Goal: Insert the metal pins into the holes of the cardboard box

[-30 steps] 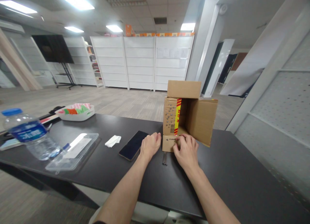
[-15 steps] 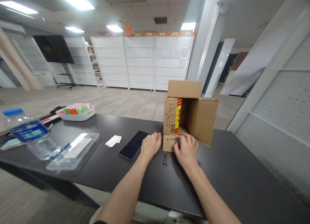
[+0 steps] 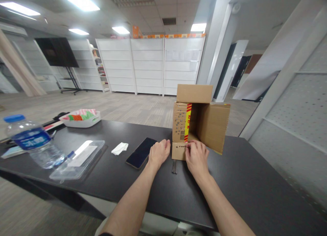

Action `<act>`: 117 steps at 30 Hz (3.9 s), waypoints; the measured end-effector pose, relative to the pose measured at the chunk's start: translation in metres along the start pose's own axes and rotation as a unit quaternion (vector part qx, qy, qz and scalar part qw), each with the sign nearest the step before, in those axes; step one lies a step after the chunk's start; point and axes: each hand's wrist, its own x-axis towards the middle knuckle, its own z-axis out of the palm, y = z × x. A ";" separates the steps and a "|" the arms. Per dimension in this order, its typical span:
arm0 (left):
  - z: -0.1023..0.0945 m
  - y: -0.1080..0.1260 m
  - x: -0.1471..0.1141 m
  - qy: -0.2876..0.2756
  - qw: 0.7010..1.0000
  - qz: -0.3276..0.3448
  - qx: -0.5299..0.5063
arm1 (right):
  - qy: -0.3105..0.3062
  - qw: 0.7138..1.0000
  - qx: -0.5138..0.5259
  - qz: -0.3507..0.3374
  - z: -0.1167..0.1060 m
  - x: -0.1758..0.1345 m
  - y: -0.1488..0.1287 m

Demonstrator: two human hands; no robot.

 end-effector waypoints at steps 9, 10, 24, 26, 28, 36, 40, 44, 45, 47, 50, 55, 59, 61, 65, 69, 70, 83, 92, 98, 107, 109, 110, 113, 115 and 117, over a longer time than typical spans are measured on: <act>0.001 -0.001 0.000 0.005 1.000 0.014 0.006 | 0.008 1.000 0.015 0.001 -0.008 -0.001 -0.008; 0.001 -0.001 0.000 0.003 1.000 0.013 0.005 | 0.008 1.000 0.015 0.003 -0.010 -0.001 -0.009; 0.001 -0.001 0.000 0.016 1.000 0.020 0.007 | 0.000 0.972 0.231 -0.030 -0.032 -0.007 -0.014; 0.002 -0.002 0.001 0.015 1.000 0.016 0.004 | -0.034 0.968 0.246 -0.045 -0.037 -0.012 -0.015; 0.002 -0.002 0.001 0.011 1.000 0.015 0.000 | -0.081 0.963 0.250 -0.063 -0.041 -0.018 -0.016; 0.004 -0.004 0.001 0.015 1.000 0.018 -0.004 | -0.203 0.946 0.219 -0.126 -0.046 -0.044 -0.019; 0.003 -0.004 0.001 0.013 1.000 0.021 -0.003 | -0.223 0.943 0.216 -0.125 -0.043 -0.045 -0.020; 0.002 -0.003 0.000 0.010 1.000 0.017 -0.002 | -0.235 0.941 0.203 -0.131 -0.042 -0.045 -0.020; 0.001 -0.003 0.000 0.009 1.000 0.016 -0.002 | -0.238 0.941 0.198 -0.135 -0.041 -0.045 -0.020; 0.002 -0.003 0.001 0.008 1.000 0.014 -0.003 | -0.244 0.941 0.188 -0.140 -0.041 -0.045 -0.020; 0.002 -0.003 0.001 0.011 1.000 0.017 -0.003 | -0.253 0.940 0.180 -0.143 -0.042 -0.045 -0.020; 0.002 -0.003 0.000 0.010 1.000 0.017 -0.002 | -0.260 0.938 0.181 -0.141 -0.042 -0.044 -0.021; -0.001 -0.001 -0.001 0.005 1.000 0.013 -0.003 | -0.256 0.939 0.180 -0.144 -0.042 -0.044 -0.021; -0.002 -0.001 -0.001 0.005 1.000 0.013 -0.003 | -0.253 0.940 0.179 -0.145 -0.042 -0.044 -0.021; 0.000 -0.002 0.000 0.008 1.000 0.015 -0.005 | -0.250 0.941 0.175 -0.145 -0.041 -0.044 -0.021; 0.002 -0.003 0.000 0.008 1.000 0.015 -0.004 | -0.244 0.942 0.173 -0.150 -0.042 -0.043 -0.021; 0.002 -0.003 0.000 0.007 1.000 0.016 -0.004 | -0.243 0.943 0.173 -0.151 -0.042 -0.043 -0.021; -0.005 0.002 -0.002 -0.007 1.000 0.006 -0.012 | -0.172 0.969 0.163 -0.073 -0.038 -0.033 -0.009; -0.001 -0.001 0.000 0.004 1.000 0.013 -0.002 | -0.075 0.994 0.060 -0.048 -0.030 -0.002 0.007; -0.001 0.000 0.000 0.007 1.000 0.015 -0.001 | -0.001 0.998 0.043 -0.042 -0.016 0.001 0.012; -0.003 0.001 -0.001 -0.002 1.000 0.003 -0.008 | 0.017 0.998 0.052 -0.024 -0.009 -0.005 0.008; -0.002 0.001 -0.001 0.002 1.000 0.008 -0.004 | 0.016 0.999 0.046 -0.018 -0.009 -0.005 0.008; -0.002 0.001 0.000 0.004 1.000 0.011 -0.003 | 0.014 0.999 0.044 -0.017 -0.009 -0.005 0.007; -0.002 0.001 0.000 0.004 1.000 0.014 -0.001 | 0.008 0.999 0.040 -0.020 -0.008 -0.005 0.007; -0.002 0.002 -0.001 0.002 1.000 0.010 0.000 | 0.008 0.999 0.038 -0.022 -0.008 -0.005 0.007; -0.003 0.003 -0.001 0.001 1.000 0.003 0.002 | 0.009 0.999 0.036 -0.022 -0.008 -0.005 0.008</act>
